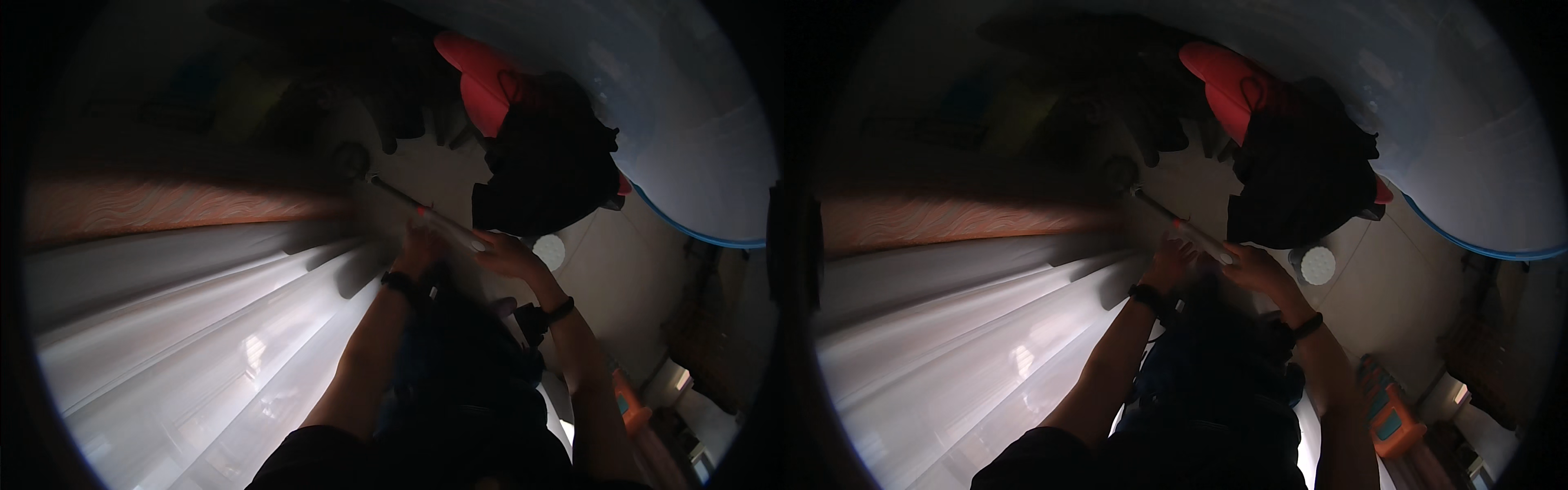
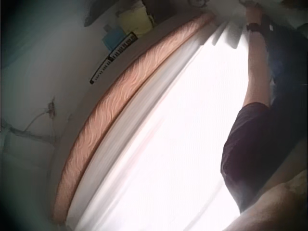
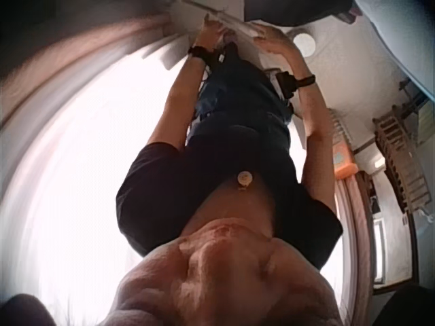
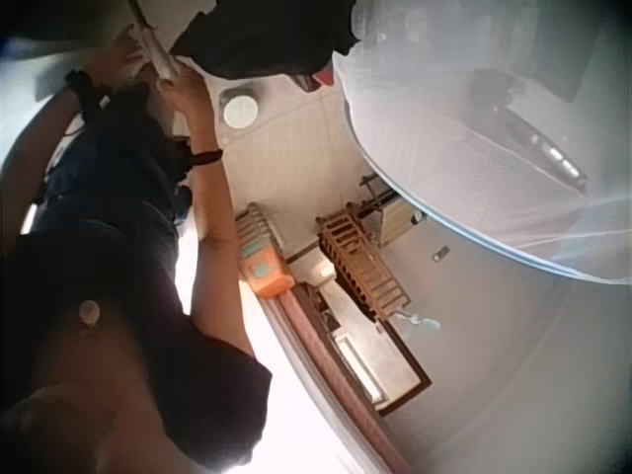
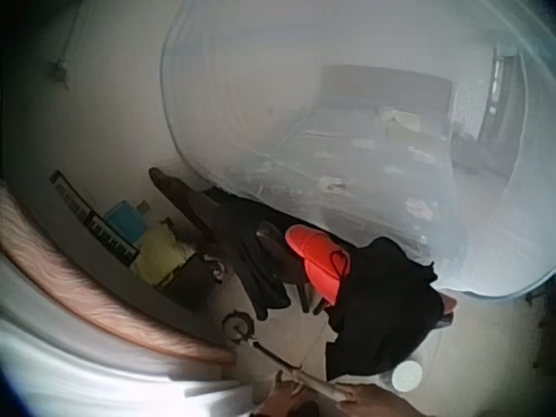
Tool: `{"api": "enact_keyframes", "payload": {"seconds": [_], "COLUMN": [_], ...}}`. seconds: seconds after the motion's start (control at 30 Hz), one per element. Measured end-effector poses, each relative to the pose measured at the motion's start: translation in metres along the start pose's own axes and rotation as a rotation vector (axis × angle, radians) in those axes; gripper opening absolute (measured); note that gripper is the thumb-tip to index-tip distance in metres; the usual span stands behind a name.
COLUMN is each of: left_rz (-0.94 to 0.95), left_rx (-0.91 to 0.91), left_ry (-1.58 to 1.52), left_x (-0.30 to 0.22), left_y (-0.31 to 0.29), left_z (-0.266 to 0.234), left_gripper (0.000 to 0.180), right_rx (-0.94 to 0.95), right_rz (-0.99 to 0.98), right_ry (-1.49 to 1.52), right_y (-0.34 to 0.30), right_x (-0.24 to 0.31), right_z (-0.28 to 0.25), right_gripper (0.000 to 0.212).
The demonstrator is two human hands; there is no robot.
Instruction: The person wrings out a mop in a bucket in a bathroom, carries it into a bedroom, and then mops the tiled floor around a bed.
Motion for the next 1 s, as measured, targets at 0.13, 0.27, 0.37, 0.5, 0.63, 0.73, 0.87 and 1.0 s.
{"api": "enact_keyframes", "payload": {"seconds": [0.13,0.27,0.37,0.5,0.63,0.73,0.87,1.0], "left_rz": [-0.147,-0.541,-0.94,-0.978,-1.005,-1.076,-1.039,-1.106], "left_rx": [0.068,0.262,0.496,0.606,0.787,0.688,0.589,0.594], "left_ry": [-0.393,-0.942,-1.193,-1.119,-1.165,-1.005,-0.819,-0.814], "left_x": [-0.042,-0.084,-0.105,-0.198,-0.173,-0.179,-0.202,-0.199], "left_y": [-0.012,-0.034,-0.045,-0.094,-0.099,-0.099,-0.096,-0.077], "left_z": [0.067,0.163,0.254,0.34,0.417,0.438,0.428,0.394], "left_gripper": [0.02,0.019,0.011,0.012,0.015,0.017,0.015,0.015], "right_rx": [0.384,0.221,0.054,-0.021,-0.14,-0.199,-0.359,-0.165], "right_rz": [0.464,0.48,0.498,0.77,0.851,0.778,0.633,0.61], "right_ry": [0.239,0.095,0.006,-0.012,0.049,0.085,0.057,-0.001], "right_y": [-0.101,-0.224,-0.312,-0.408,-0.47,-0.491,-0.493,-0.454], "right_x": [0.022,-0.005,-0.015,-0.018,-0.029,-0.044,-0.056,-0.045], "right_z": [-0.108,-0.157,-0.182,-0.208,-0.203,-0.203,-0.201,-0.217], "right_gripper": [0.059,0.05,0.044,0.034,0.033,0.034,0.032,0.037]}}
Point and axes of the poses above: each hand's wrist, its own y-axis towards the middle knuckle, its own z-axis out of the palm, x = y × z, the point moved 3 cm from there along y, towards the middle knuckle, and after that the axes turned 7 degrees about -y, right-handed, at the moved point
